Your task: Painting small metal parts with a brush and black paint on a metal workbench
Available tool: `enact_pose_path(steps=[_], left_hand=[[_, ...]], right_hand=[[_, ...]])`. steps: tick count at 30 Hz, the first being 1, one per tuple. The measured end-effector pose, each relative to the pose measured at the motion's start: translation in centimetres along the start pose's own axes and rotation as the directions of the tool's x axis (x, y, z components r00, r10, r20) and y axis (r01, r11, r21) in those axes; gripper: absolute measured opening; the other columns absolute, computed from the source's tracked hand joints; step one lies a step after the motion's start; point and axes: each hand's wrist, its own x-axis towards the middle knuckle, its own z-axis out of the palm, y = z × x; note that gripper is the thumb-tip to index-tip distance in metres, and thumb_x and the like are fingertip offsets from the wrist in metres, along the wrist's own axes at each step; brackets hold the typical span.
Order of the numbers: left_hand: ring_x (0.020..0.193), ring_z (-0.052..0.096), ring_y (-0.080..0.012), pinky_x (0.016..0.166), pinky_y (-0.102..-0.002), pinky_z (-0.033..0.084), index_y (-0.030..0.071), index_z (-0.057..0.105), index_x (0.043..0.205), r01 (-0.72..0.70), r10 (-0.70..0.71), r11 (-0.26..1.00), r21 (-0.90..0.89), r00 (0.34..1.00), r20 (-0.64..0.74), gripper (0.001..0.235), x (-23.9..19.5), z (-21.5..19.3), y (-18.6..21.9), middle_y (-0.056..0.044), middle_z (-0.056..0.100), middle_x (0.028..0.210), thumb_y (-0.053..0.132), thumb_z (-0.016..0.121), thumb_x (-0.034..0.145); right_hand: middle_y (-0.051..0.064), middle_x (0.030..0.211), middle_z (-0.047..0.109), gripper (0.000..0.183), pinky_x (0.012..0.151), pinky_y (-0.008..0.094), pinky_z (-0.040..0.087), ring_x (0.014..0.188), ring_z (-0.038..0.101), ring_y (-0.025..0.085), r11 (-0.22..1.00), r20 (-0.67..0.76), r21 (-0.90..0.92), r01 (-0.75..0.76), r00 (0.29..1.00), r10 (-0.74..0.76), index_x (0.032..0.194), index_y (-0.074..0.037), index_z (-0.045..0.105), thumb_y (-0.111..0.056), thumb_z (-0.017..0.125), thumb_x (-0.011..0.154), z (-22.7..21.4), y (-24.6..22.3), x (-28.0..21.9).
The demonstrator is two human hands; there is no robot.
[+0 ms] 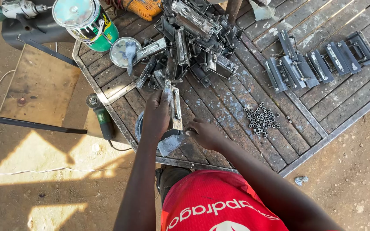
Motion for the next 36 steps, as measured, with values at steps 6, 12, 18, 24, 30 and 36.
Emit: enact_pose_path(steps=[6,12,18,24,30,36], left_hand=[[0.066,0.053,-0.0135,0.061,-0.041,0.051,0.004,0.043,0.154,0.01,-0.009,1.0,0.006,1.0,-0.003,0.053,1.6,0.3,-2.4,-0.011,0.063,0.084,0.04,0.035,0.116],[0.101,0.066,-0.0349,0.086,-0.061,0.058,0.0,0.04,0.154,0.016,-0.015,0.999,-0.05,1.0,0.024,0.055,2.3,0.9,-3.8,-0.024,0.065,0.11,0.039,0.035,0.115],[0.06,0.044,-0.0072,0.055,-0.032,0.045,0.001,0.056,0.136,0.001,0.005,0.985,-0.173,0.999,0.034,0.047,1.8,1.3,-1.8,0.0,0.047,0.072,0.036,0.031,0.116],[0.039,0.027,-0.0018,0.038,-0.021,0.027,0.015,0.057,0.087,-0.069,0.148,0.908,-0.413,0.975,0.163,0.041,2.4,3.6,1.6,0.005,0.037,0.053,0.035,0.036,0.116],[0.076,0.058,-0.0194,0.07,-0.035,0.051,0.009,0.064,0.115,0.087,-0.076,0.973,-0.213,0.995,0.058,0.043,3.6,5.9,3.1,-0.006,0.057,0.085,0.045,0.042,0.112],[0.056,0.058,-0.0124,0.047,-0.026,0.049,0.018,0.063,0.093,0.109,-0.114,0.981,-0.161,0.993,-0.021,0.041,6.6,6.9,2.5,-0.004,0.06,0.066,0.055,0.051,0.105]], right_hand=[[0.026,0.116,0.055,0.027,0.081,0.063,0.056,0.108,0.062,0.052,1.0,-0.052,0.024,-0.015,0.999,0.016,0.127,0.001,0.058,-0.015,0.048,0.108,0.7,0.1,-0.4],[0.025,0.122,0.057,0.034,0.086,0.065,0.055,0.112,0.063,0.05,0.997,-0.083,0.065,-0.048,0.995,0.053,0.128,-0.006,0.06,-0.031,0.048,0.109,1.6,3.0,0.5],[0.026,0.119,0.064,0.049,0.09,0.057,0.053,0.112,0.066,0.045,0.862,-0.217,0.487,-0.142,0.936,0.277,0.134,-0.001,0.06,-0.042,0.049,0.109,-0.7,2.0,1.1],[0.014,0.11,0.064,0.077,0.072,0.039,0.059,0.092,0.072,0.026,0.408,-0.176,0.912,0.039,0.936,0.305,0.145,0.007,0.047,-0.047,0.073,0.097,-1.9,2.4,3.3],[0.014,0.109,0.063,0.045,0.069,0.03,0.05,0.096,0.061,0.021,0.642,-0.403,0.738,0.209,0.899,0.17,0.138,0.006,0.056,-0.017,0.066,0.101,-4.8,1.4,1.4],[0.034,0.125,0.064,0.047,0.1,0.059,0.046,0.121,0.061,0.05,0.907,-0.465,0.418,0.048,0.869,0.168,0.144,0.003,0.051,-0.016,0.058,0.102,-5.9,2.7,-2.2]])
